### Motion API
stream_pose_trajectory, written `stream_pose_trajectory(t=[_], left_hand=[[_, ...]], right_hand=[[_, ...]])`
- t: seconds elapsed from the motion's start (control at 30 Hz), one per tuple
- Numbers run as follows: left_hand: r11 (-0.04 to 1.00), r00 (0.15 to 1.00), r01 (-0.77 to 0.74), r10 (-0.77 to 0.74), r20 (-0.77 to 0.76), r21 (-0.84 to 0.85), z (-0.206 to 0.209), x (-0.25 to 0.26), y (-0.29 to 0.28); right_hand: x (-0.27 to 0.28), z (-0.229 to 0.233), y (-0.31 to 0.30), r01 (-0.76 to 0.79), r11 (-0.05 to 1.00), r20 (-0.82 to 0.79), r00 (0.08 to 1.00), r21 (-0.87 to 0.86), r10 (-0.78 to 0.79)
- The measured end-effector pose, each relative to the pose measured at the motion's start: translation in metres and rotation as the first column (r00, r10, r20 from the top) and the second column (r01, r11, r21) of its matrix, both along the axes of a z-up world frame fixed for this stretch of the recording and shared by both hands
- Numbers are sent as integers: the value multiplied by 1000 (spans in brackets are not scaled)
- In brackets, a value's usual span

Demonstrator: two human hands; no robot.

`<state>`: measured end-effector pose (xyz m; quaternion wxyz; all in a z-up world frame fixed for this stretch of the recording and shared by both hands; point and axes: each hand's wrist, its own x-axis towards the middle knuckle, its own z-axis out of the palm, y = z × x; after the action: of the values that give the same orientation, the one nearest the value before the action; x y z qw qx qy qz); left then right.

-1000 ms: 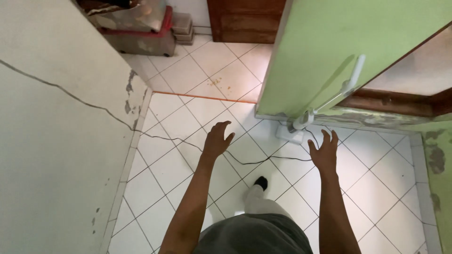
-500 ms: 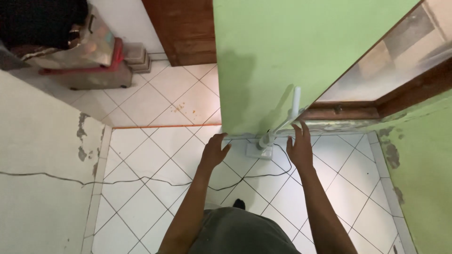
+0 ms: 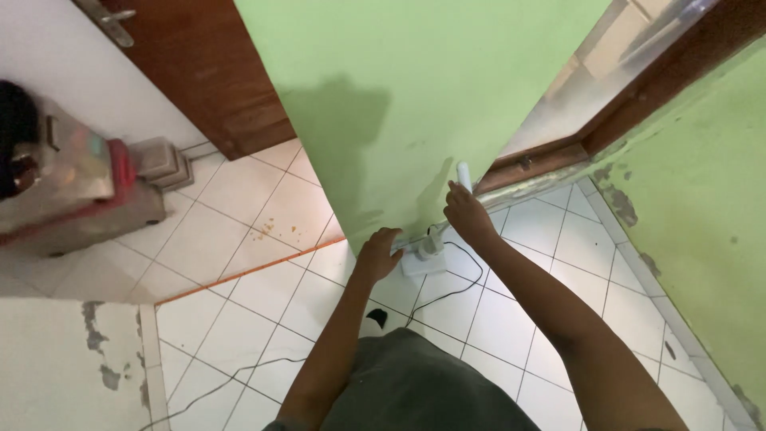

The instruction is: Vacuuming the tiled floor in a room, moving furniture like a bin and a stool to reach all areas.

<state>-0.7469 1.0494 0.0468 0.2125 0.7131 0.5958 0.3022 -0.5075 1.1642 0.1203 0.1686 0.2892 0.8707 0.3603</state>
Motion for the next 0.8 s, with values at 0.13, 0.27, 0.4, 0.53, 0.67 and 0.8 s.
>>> stream_pose_trajectory(t=[0.13, 0.27, 0.4, 0.53, 0.67, 0.8], left_hand=[[996, 996, 85, -85, 18, -25, -16, -21, 26], [982, 990, 142, -143, 4, -126, -28, -38, 46], [957, 978, 198, -206, -17, -212, -39, -50, 62], [939, 962, 257, -271, -34, -229, -66, -56, 76], [928, 955, 296, -295, 37, -224, -97, -59, 84], [891, 934, 351, -357, 32, -289, -121, -59, 90]], right_hand=[[5, -25, 29, 209, 968, 104, 975, -138, -196], [26, -51, 46, 359, 933, 115, 926, 32, -360], [22, -53, 34, 439, 898, 151, 887, 22, -437], [6, -84, 36, 580, 812, 380, 766, -60, -519], [2, -117, 19, 573, 820, 247, 796, -13, -552], [-3, -110, -14, 682, 725, 259, 720, -96, -644]])
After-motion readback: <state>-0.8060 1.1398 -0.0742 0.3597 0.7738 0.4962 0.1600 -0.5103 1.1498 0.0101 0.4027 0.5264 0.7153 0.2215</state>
